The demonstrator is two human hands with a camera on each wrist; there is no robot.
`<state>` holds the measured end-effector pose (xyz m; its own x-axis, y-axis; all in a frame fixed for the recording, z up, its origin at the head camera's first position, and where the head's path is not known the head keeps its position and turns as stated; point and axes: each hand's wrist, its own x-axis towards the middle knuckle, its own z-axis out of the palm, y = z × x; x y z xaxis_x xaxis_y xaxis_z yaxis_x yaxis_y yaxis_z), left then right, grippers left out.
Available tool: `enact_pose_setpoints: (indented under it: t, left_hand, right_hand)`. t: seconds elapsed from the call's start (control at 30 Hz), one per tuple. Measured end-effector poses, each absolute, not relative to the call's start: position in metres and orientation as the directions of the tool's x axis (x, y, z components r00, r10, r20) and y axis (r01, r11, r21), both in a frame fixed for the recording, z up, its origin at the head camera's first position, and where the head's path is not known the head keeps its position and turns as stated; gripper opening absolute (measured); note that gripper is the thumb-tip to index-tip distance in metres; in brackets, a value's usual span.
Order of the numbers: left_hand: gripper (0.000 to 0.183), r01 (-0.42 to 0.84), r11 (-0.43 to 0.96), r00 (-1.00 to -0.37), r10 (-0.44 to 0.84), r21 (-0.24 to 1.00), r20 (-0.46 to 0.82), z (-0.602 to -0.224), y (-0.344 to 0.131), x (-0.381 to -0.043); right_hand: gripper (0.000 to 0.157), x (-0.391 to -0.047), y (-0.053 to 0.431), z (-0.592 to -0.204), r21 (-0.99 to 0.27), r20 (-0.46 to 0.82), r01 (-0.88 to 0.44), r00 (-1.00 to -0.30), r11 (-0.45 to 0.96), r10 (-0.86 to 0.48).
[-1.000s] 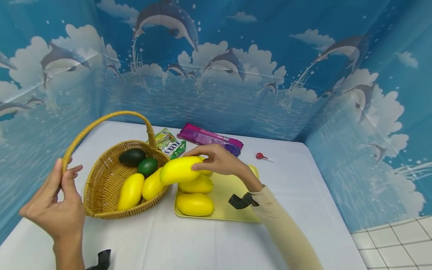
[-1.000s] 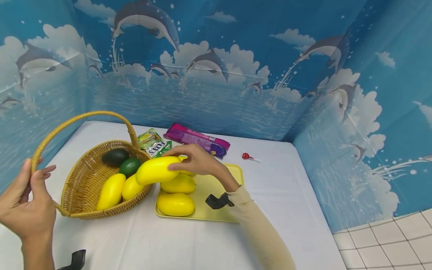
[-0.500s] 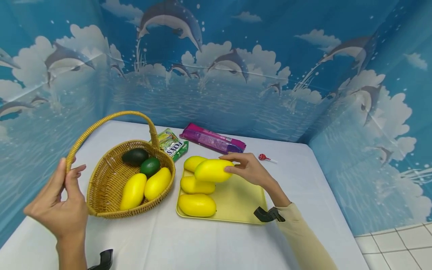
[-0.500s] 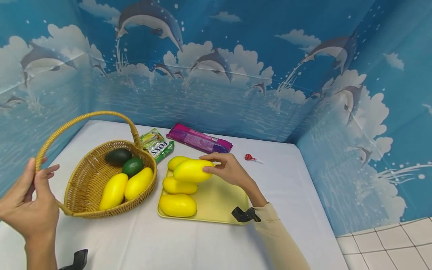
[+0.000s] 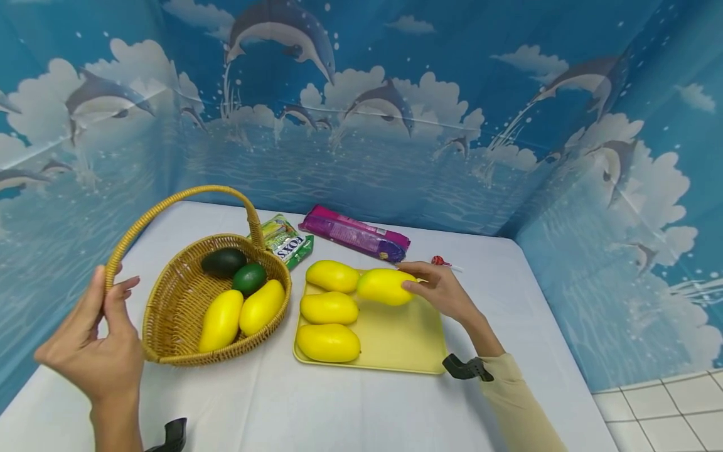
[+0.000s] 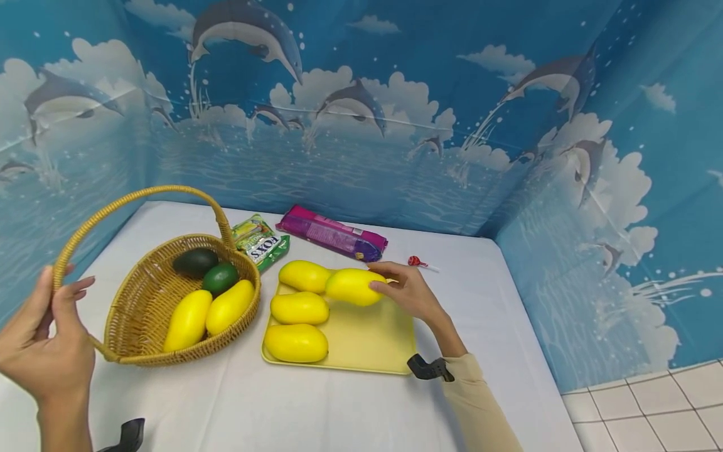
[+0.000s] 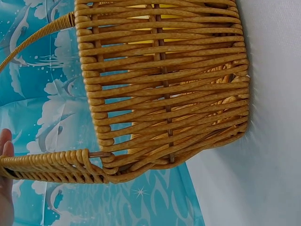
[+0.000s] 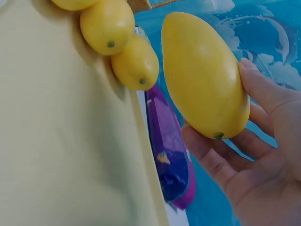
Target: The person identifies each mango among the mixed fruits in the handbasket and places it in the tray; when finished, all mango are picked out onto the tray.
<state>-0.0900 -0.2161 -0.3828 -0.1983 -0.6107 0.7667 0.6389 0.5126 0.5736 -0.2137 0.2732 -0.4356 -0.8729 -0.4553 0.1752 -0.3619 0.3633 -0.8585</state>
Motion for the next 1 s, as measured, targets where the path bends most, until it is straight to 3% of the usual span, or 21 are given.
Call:
enact_pose_setpoints:
  t: [0.3,1.0]
  left_hand:
    - [0.020,0.632,0.526,-0.185,-0.610,0.569,0.770,-0.381,-0.215,-0.091]
    - [0.021,0.625,0.535,-0.183,-0.607,0.568,0.773,-0.382,-0.216,-0.091]
  right_hand:
    - [0.036,-0.222,0.289,-0.448,-0.838,0.131,-0.311,-0.913,0.449,-0.387]
    - [0.036,-0.240,0.297,-0.476,-0.801,0.146,-0.311,-0.930,0.512,-0.338]
